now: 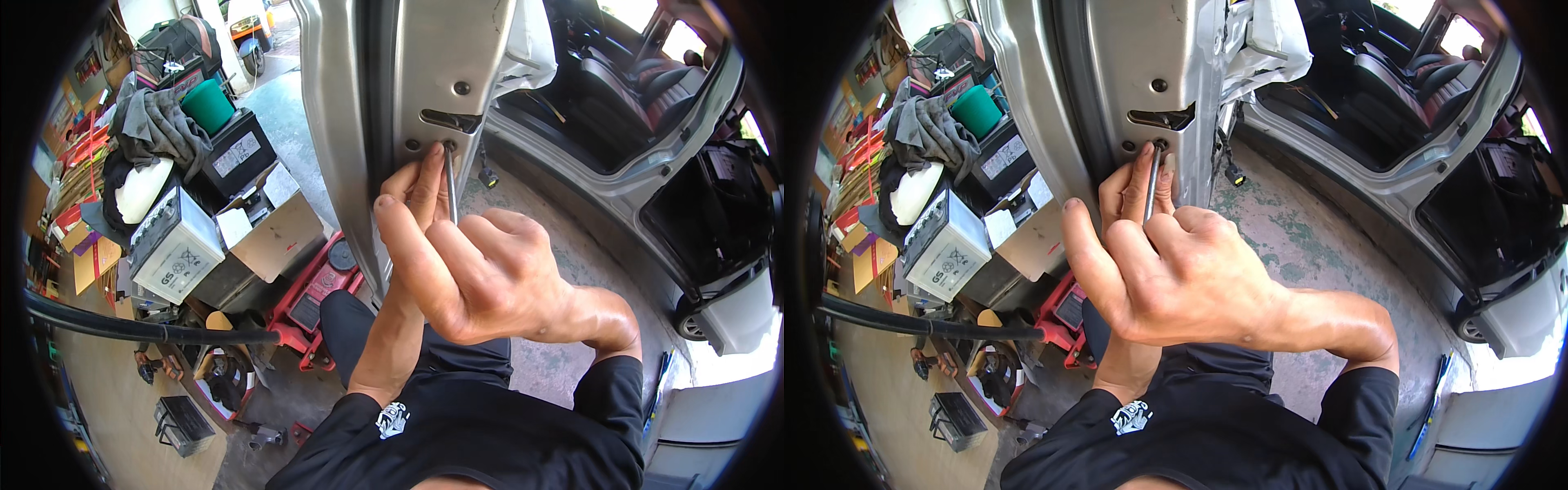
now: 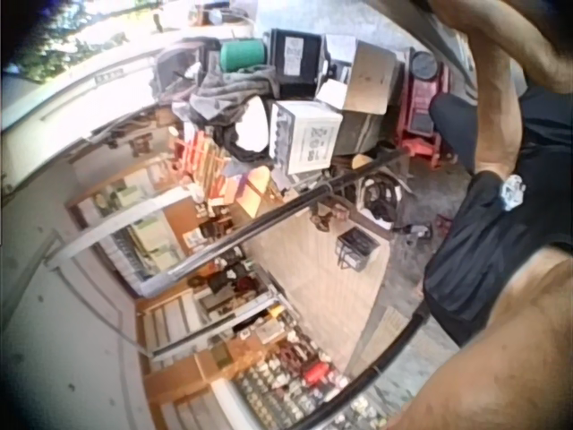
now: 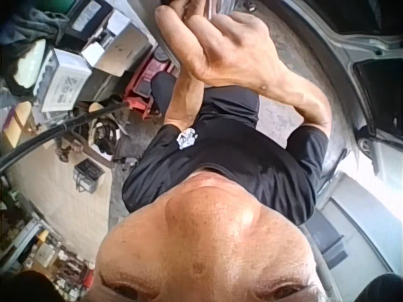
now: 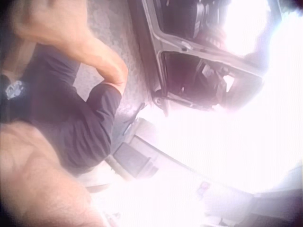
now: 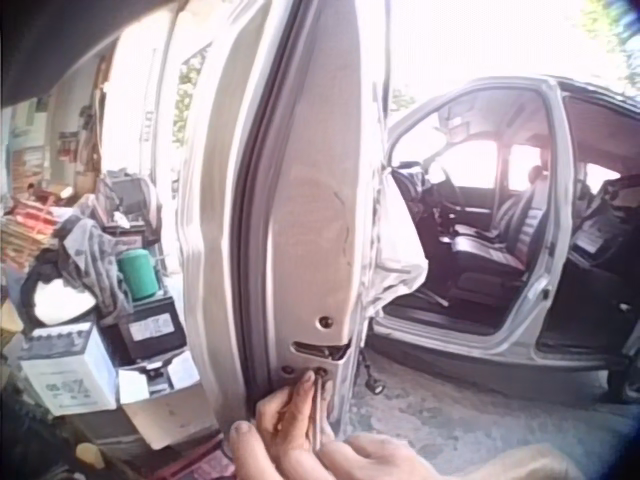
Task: The person is working on a car door, using a screwdriver to tighten screws and adjust components inside the door panel. They are seated on the floor in a garage setting, manipulating tools and parts within the door's interior.
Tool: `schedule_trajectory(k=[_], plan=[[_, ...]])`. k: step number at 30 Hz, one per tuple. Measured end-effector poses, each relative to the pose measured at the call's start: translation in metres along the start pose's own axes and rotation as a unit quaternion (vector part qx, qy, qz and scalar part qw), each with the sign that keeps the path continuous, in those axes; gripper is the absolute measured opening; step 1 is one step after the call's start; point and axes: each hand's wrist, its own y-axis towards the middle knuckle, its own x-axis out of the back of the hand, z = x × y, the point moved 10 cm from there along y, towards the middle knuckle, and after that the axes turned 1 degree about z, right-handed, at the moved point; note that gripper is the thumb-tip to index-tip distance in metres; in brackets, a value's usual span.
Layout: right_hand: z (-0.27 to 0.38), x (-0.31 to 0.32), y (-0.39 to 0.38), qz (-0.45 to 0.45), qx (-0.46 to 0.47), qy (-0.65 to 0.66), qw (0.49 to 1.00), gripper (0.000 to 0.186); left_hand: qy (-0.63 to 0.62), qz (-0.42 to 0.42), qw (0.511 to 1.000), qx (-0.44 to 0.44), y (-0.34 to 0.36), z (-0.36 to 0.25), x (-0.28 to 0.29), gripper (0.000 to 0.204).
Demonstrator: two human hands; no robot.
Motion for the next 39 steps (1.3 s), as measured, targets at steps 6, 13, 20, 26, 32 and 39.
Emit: schedule_trajectory(k=[6, 13, 20, 26, 32, 39], plan=[[-0.016, -0.016, 0.000, 0.039, -0.119, 0.165, 0.978, 0.038, -0.020, 0.043, 0.998, 0.040, 0.004, -0.003, 0.004, 0.036], [-0.033, -0.009, -0.009, -0.032, -0.195, 0.334, 0.922, 0.012, -0.056, 0.002, 0.993, 0.108, 0.012, -0.013, 0.003, 0.034], [-0.033, -0.017, -0.038, -0.141, -0.096, 0.410, 0.896, 0.022, -0.004, -0.013, 0.998, 0.058, 0.009, -0.014, 0.007, 0.034], [-0.029, -0.012, -0.026, -0.083, -0.028, 0.350, 0.933, 0.040, -0.150, -0.003, 0.981, 0.125, 0.008, -0.014, 0.000, 0.035], [-0.021, 0.002, -0.017, -0.022, 0.014, 0.140, 0.990, 0.052, 0.027, 0.017, 0.999, 0.025, 0.012, -0.023, 0.007, 0.037], [-0.020, 0.012, -0.034, -0.179, -0.012, 0.099, 0.979, 0.064, 0.095, -0.036, 0.994, -0.035, 0.008, -0.028, 0.002, 0.029]])
